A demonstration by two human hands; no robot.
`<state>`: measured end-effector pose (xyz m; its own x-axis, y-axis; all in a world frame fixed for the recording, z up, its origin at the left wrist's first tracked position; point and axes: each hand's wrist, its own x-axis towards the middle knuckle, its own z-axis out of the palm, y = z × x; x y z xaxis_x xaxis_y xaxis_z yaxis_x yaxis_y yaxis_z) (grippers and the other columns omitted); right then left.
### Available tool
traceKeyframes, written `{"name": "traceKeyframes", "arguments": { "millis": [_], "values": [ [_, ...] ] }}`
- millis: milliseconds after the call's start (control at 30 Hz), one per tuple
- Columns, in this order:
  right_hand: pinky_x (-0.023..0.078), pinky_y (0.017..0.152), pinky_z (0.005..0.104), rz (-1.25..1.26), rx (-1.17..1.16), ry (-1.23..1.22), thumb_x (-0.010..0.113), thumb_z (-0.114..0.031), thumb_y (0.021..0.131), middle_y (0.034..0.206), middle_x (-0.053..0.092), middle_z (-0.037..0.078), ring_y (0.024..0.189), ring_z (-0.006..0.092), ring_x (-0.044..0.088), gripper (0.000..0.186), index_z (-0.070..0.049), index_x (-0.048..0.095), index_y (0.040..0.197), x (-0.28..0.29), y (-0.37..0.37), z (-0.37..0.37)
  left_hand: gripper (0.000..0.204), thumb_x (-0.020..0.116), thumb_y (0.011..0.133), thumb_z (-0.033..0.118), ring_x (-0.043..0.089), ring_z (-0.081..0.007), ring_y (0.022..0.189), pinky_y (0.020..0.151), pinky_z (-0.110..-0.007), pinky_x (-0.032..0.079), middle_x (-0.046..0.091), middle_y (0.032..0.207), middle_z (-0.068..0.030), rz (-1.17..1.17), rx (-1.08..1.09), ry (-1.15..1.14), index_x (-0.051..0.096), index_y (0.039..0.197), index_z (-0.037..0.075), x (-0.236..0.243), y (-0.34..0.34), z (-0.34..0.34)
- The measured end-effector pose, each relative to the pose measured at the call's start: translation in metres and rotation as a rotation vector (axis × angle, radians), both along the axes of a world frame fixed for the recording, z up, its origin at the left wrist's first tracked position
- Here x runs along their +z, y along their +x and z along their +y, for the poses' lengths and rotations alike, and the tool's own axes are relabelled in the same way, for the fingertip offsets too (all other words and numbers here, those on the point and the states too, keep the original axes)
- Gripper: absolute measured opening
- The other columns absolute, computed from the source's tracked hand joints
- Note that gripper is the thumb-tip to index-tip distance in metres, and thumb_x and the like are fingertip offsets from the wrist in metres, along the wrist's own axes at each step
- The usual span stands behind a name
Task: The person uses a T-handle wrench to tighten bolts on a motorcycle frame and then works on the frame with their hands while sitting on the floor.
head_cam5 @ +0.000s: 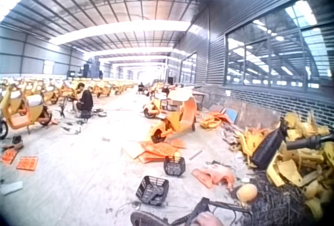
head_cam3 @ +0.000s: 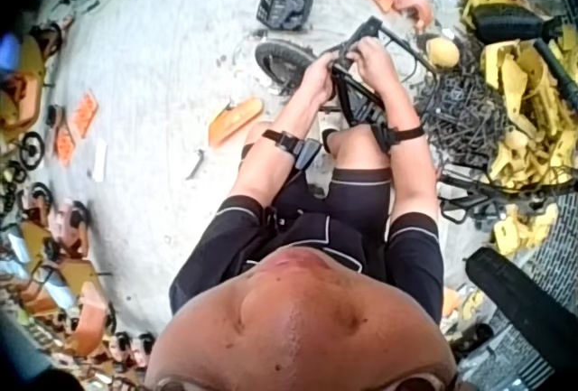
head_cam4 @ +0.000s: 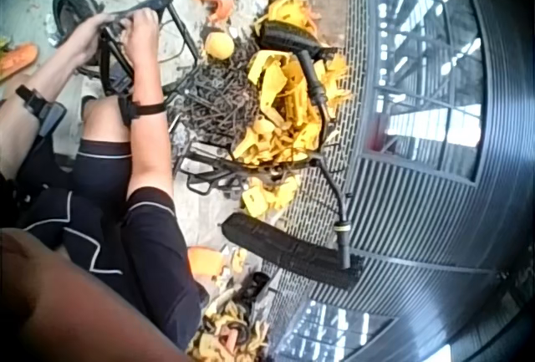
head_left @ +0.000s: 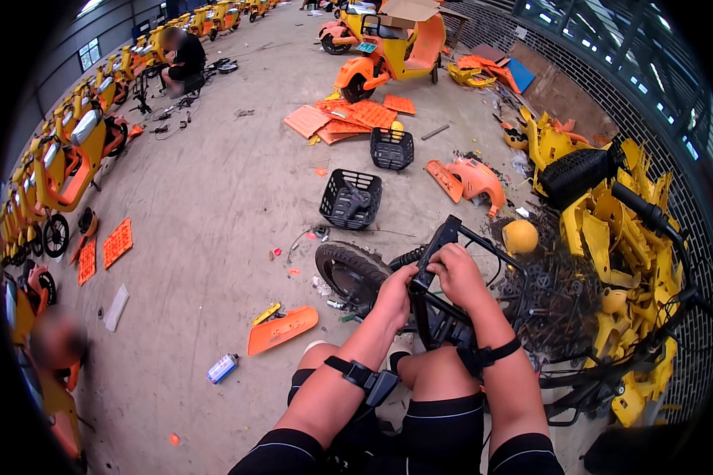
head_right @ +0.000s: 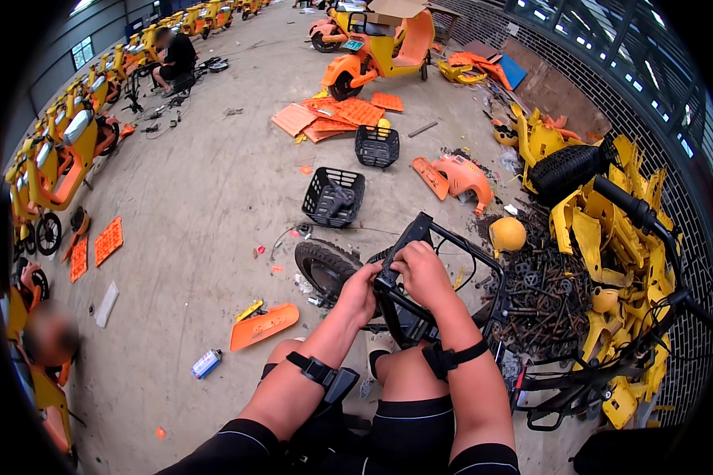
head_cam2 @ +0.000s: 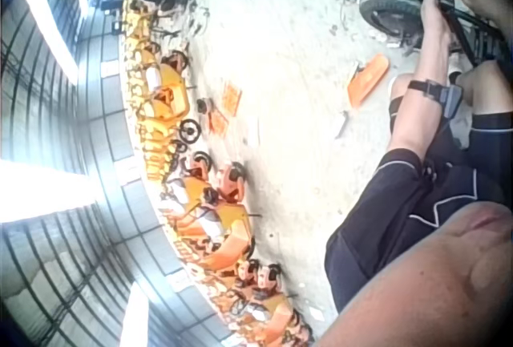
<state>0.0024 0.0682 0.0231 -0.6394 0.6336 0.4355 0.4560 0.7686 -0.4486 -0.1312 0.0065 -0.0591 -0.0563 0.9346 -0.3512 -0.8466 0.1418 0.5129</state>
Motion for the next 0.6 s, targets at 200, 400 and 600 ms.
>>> {"name": "traceKeyframes", "arguments": {
  "millis": [200,400,600],
  "values": [
    [0.047,0.077,0.0421,-0.020,0.040,0.014,0.071,-0.003,0.079,0.084,0.060,0.014,0.089,0.0354,0.056,0.011,-0.001,0.062,0.084,0.005,0.001,-0.001,0.026,0.059,0.092,0.020,0.056,-0.0105,0.090,0.084,-0.027,0.039,0.066,0.096,0.0006,0.005,-0.001,-0.014,0.068,0.111,0.006,0.007,0.001,-0.004],
    [0.046,0.084,0.0425,0.096,-0.174,-0.058,0.073,-0.009,0.082,0.093,0.060,0.014,0.095,0.0350,0.057,0.014,-0.002,0.066,0.091,-0.008,0.001,-0.023,0.029,0.056,0.094,0.019,0.059,-0.0137,0.101,0.093,-0.029,0.042,0.067,0.107,-0.0027,-0.035,-0.024,0.004,0.064,0.118,0.004,0.003,0.002,-0.004],
    [0.047,0.090,0.0453,0.006,-0.472,0.033,0.069,-0.025,0.088,0.110,0.060,0.017,0.104,0.0374,0.056,0.031,-0.005,0.065,0.112,-0.016,-0.002,-0.054,0.035,0.058,0.096,0.019,0.059,-0.0146,0.109,0.098,-0.030,0.042,0.067,0.115,-0.0056,0.122,-0.036,0.143,0.062,0.125,-0.001,0.019,-0.001,-0.012]
  ]
}}
